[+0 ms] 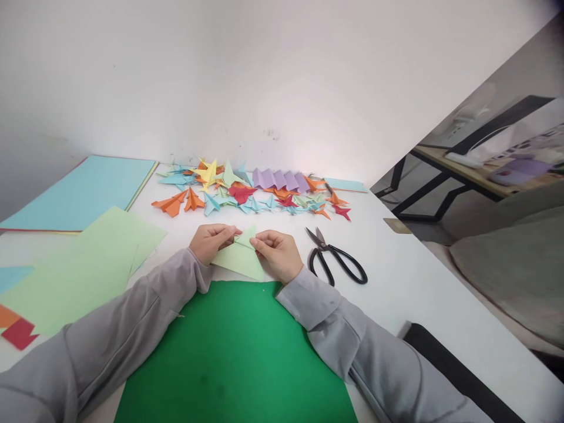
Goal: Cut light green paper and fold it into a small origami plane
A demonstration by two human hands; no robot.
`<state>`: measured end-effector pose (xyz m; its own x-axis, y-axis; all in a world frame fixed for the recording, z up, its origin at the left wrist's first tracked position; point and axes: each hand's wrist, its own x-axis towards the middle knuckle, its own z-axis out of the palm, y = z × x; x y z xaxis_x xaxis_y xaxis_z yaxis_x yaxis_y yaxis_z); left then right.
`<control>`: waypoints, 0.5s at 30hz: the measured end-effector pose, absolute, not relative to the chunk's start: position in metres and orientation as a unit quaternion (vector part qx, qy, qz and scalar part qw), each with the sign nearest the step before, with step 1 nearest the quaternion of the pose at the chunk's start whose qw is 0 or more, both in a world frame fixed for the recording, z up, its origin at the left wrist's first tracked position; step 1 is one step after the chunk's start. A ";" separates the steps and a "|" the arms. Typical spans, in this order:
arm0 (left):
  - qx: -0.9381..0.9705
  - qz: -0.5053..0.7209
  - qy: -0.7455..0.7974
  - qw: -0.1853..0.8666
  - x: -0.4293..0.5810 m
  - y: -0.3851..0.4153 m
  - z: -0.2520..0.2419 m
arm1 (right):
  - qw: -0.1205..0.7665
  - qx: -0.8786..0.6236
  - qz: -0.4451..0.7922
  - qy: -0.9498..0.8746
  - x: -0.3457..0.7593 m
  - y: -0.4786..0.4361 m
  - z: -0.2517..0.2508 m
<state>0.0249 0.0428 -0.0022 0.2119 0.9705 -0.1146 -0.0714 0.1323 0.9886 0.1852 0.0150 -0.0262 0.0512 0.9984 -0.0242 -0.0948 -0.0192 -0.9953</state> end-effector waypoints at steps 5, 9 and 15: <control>0.545 0.431 0.470 0.545 0.022 0.044 -0.003 | 0.537 -0.490 0.516 -0.454 0.185 0.016 -0.029; 0.549 0.431 0.468 0.542 0.021 0.045 -0.005 | 0.535 -0.490 0.519 -0.451 0.185 0.015 -0.028; 0.533 0.435 0.466 0.557 0.024 0.043 -0.003 | 0.534 -0.493 0.518 -0.452 0.185 0.014 -0.025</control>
<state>0.0239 0.0433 -0.0034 0.1889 0.9804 -0.0554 0.0121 0.0541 0.9985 0.1852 0.0140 -0.0250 0.0555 0.9981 -0.0272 -0.1073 -0.0211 -0.9940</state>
